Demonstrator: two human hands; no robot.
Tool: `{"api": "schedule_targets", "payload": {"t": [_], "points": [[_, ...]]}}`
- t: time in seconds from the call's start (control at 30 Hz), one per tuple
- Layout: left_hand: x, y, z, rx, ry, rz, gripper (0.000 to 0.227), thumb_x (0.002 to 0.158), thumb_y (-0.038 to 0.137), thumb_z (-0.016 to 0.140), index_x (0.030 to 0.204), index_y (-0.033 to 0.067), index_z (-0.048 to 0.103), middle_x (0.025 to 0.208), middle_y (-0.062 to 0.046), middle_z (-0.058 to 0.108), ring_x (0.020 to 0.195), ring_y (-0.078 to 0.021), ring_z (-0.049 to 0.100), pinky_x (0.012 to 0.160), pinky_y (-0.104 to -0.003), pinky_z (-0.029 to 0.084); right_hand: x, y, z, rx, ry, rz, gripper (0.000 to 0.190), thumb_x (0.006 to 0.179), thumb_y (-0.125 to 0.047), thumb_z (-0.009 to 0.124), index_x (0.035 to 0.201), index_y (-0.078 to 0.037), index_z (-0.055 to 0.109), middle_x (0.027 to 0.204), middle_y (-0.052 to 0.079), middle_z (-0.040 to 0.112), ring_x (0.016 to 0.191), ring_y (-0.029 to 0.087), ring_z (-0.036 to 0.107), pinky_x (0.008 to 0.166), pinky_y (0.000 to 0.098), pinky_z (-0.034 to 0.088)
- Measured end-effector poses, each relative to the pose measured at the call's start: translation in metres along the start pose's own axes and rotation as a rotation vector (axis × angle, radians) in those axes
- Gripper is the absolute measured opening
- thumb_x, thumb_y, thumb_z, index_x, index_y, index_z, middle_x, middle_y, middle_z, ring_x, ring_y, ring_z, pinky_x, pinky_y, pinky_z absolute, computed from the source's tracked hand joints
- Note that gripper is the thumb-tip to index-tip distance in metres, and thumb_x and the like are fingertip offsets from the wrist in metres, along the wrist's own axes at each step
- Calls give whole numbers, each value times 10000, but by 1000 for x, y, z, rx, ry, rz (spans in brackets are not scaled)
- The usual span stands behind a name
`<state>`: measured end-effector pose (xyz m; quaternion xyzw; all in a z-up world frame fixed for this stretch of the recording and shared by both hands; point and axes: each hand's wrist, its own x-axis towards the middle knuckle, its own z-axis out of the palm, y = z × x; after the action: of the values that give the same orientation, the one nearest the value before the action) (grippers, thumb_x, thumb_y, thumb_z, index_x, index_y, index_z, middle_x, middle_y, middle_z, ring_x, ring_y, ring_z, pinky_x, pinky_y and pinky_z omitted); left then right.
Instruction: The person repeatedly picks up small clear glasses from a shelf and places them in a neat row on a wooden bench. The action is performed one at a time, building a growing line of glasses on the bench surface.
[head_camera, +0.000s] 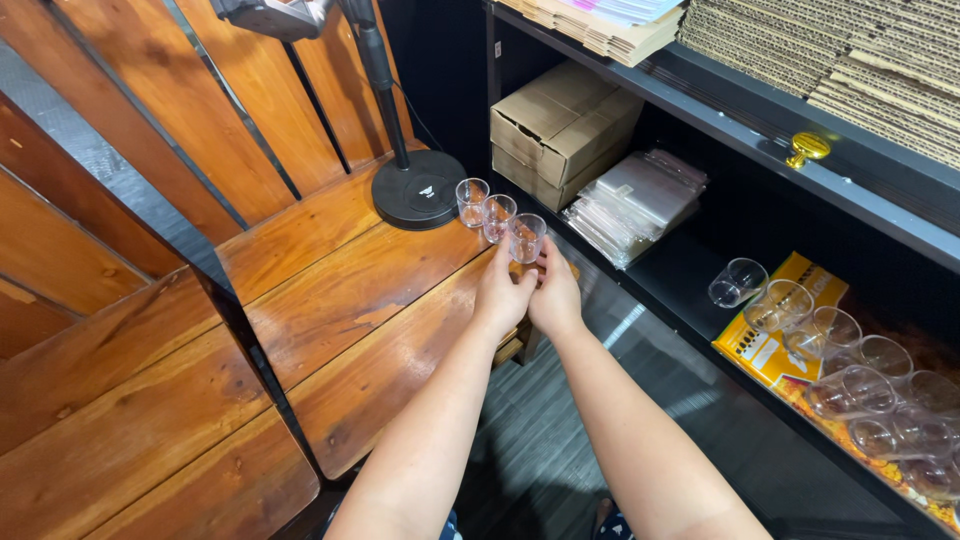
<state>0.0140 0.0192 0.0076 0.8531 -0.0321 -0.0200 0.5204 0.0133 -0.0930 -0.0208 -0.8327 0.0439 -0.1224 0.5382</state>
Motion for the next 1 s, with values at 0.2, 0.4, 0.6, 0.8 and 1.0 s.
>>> {"api": "schedule_targets", "payload": {"t": [0.2,0.4,0.6,0.8,1.0], "points": [[11,-17,9,22,9,39,890,887,342,671,1662,179,267,1520,-191,536,1453,-315,486,1223,-444,389,7,8,0,-10,-42,-1,867,843,2,780,1595,-6,349,1539,223,491,1363,300,570,1081,309,567],[9,-16,6,31,5,54,892,886,326,674,1661,167,262,1520,-210,528,1456,-327,480,1226,-451,385,3,6,-3,-51,-56,-9,877,842,-1,780,1599,1,338,1550,231,477,1370,310,562,1082,313,568],[11,-14,3,49,-20,46,898,887,311,670,1663,144,249,1557,-212,490,1481,-320,454,1238,-444,370,2,-1,-6,-52,-64,-42,769,895,25,685,1584,35,343,1547,260,468,1369,348,554,1072,339,575],[9,-9,1,47,-28,28,912,883,302,676,1667,141,237,1564,-194,489,1485,-292,452,1240,-432,369,4,3,-6,-70,-64,-59,750,889,37,662,1572,58,352,1539,270,471,1357,354,563,1053,336,586],[-3,1,-7,47,-23,45,913,894,294,673,1667,105,224,1547,-215,493,1486,-313,450,1245,-448,359,6,9,-6,-73,-70,-58,807,855,20,697,1575,72,335,1541,261,469,1369,342,556,1072,325,572]]}}
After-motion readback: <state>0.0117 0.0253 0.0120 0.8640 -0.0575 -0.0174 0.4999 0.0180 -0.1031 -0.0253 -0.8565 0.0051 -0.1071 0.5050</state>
